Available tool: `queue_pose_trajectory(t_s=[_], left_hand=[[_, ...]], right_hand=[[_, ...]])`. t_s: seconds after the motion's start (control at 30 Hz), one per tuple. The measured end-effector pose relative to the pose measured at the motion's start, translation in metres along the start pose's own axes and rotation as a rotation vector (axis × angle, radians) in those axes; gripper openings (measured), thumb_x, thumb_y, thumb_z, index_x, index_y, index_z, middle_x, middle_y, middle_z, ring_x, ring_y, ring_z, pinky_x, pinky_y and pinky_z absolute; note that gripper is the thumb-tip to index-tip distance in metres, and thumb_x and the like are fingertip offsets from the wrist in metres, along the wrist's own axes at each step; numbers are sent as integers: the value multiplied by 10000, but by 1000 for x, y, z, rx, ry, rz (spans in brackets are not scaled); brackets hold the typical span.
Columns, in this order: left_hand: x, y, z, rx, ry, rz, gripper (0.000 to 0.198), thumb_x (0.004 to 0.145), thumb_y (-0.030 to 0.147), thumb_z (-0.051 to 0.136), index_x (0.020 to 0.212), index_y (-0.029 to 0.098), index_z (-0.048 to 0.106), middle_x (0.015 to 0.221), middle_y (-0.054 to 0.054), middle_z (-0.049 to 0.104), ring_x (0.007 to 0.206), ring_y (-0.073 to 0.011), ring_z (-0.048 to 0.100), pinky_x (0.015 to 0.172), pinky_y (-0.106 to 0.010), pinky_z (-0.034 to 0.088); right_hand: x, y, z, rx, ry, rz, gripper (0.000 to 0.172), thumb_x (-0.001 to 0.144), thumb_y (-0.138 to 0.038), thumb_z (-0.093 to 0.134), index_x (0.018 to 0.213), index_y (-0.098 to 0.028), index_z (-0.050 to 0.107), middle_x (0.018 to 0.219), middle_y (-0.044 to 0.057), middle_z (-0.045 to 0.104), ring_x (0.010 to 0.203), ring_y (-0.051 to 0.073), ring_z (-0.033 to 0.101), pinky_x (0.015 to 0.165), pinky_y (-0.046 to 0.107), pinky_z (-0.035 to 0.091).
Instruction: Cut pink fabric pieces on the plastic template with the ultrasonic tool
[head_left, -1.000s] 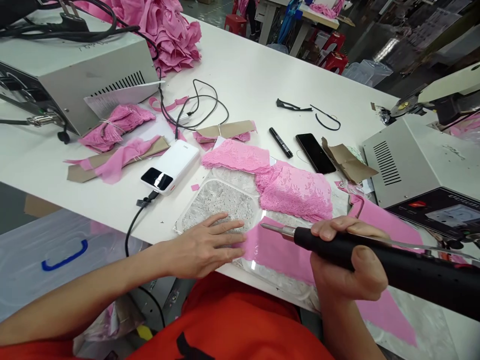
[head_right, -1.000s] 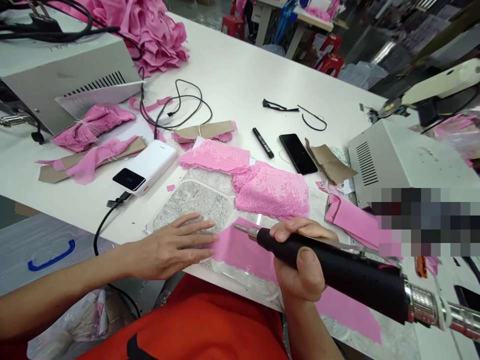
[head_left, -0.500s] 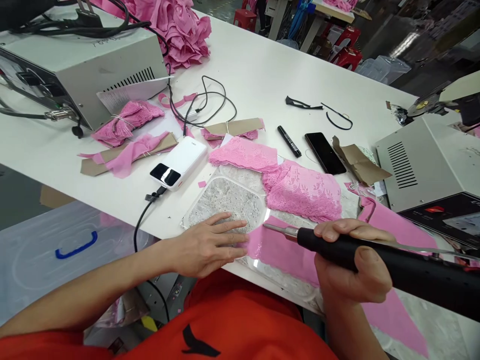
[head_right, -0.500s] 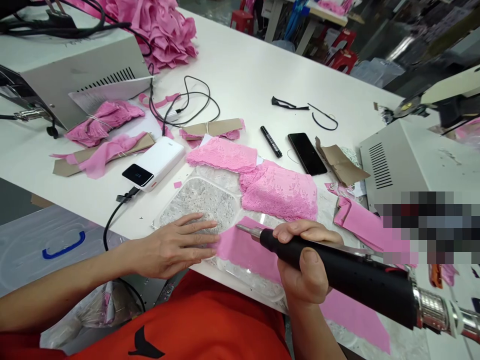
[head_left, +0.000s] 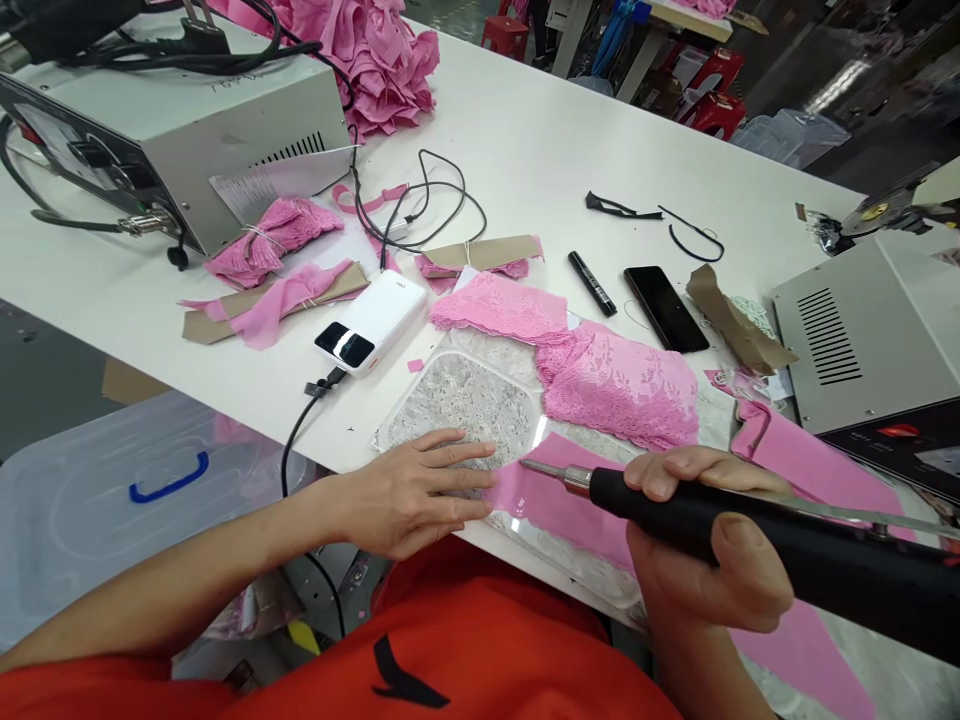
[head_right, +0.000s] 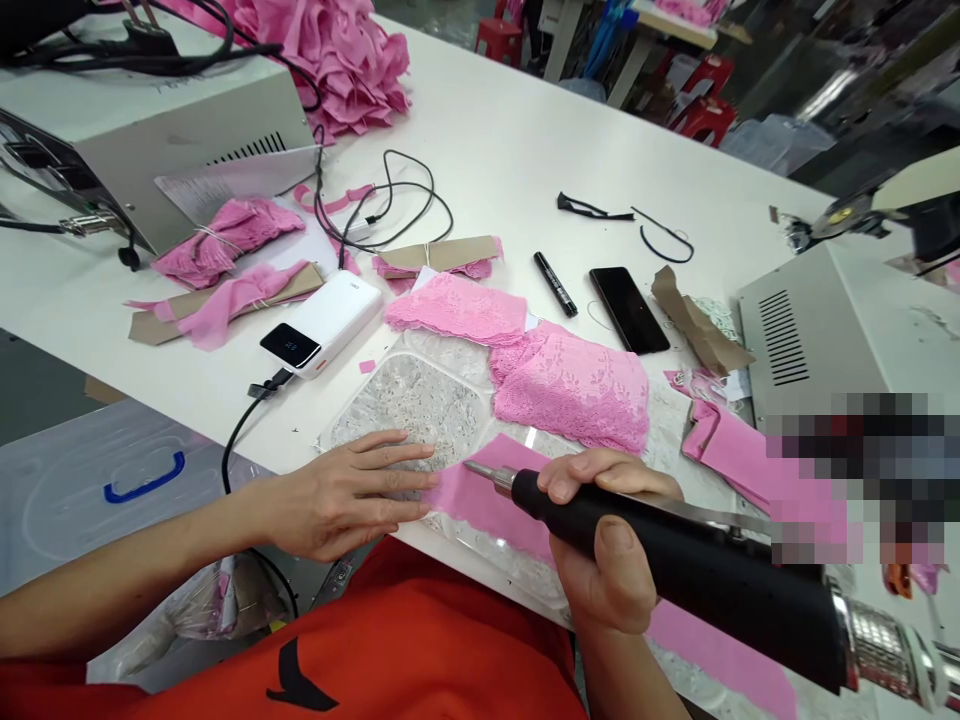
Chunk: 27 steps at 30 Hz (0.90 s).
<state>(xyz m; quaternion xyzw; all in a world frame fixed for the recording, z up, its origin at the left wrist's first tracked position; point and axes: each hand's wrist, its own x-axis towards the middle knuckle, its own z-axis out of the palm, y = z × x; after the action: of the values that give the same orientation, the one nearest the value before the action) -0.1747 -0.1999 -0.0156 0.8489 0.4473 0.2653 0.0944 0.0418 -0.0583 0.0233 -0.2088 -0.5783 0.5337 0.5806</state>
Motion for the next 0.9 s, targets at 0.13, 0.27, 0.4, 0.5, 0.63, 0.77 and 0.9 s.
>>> queue_pose_trajectory(t_s=[0.13,0.27,0.4,0.5,0.63,0.77,0.9], left_hand=[[-1,0,2,0,-4,-5,300,907,189,522,1189,203,624,1298,-79,632,1387,-236,405,1185,-437,284],[-2,-1,3,8,2,22,303,901,193,507,1179,198,629,1285,-85,640,1377,-238,419,1177,-443,298],[-1,-1,2,19,23,50,294,907,201,489,1160,183,638,1272,-80,650,1356,-234,449,1167,-423,315],[0,0,1,32,27,45,286,915,205,481,1147,184,645,1274,-67,650,1354,-232,451,1163,-418,319],[0,0,1,32,27,46,281,918,208,485,1147,186,645,1270,-63,653,1359,-230,445,1162,-415,322],[0,-1,1,24,32,48,283,915,201,496,1159,185,636,1266,-64,655,1360,-233,443,1169,-415,309],[1,0,-3,12,28,54,300,899,178,502,1174,178,621,1261,-71,657,1361,-227,442,1180,-414,291]], right_hand=[[0,0,-2,-43,-13,10,118,706,-283,587,789,-201,606,713,0,587,521,134,526,511,336,487],[-2,-3,0,-10,-22,23,145,714,-296,603,822,-200,614,732,3,587,532,134,525,519,342,496],[-6,-7,7,48,-85,54,154,749,-300,616,862,-195,616,761,1,594,556,129,535,534,337,508],[-10,-8,11,93,-131,72,156,779,-292,615,896,-189,613,791,1,594,584,123,549,558,324,511],[-13,-5,14,121,-175,64,156,802,-286,607,921,-185,606,820,3,591,606,118,557,580,318,522],[-14,-4,18,133,-204,50,125,814,-254,591,918,-186,599,832,-2,592,620,113,567,591,313,539],[-13,-6,22,120,-211,24,101,826,-248,587,913,-200,602,816,-7,591,615,109,572,575,300,544]])
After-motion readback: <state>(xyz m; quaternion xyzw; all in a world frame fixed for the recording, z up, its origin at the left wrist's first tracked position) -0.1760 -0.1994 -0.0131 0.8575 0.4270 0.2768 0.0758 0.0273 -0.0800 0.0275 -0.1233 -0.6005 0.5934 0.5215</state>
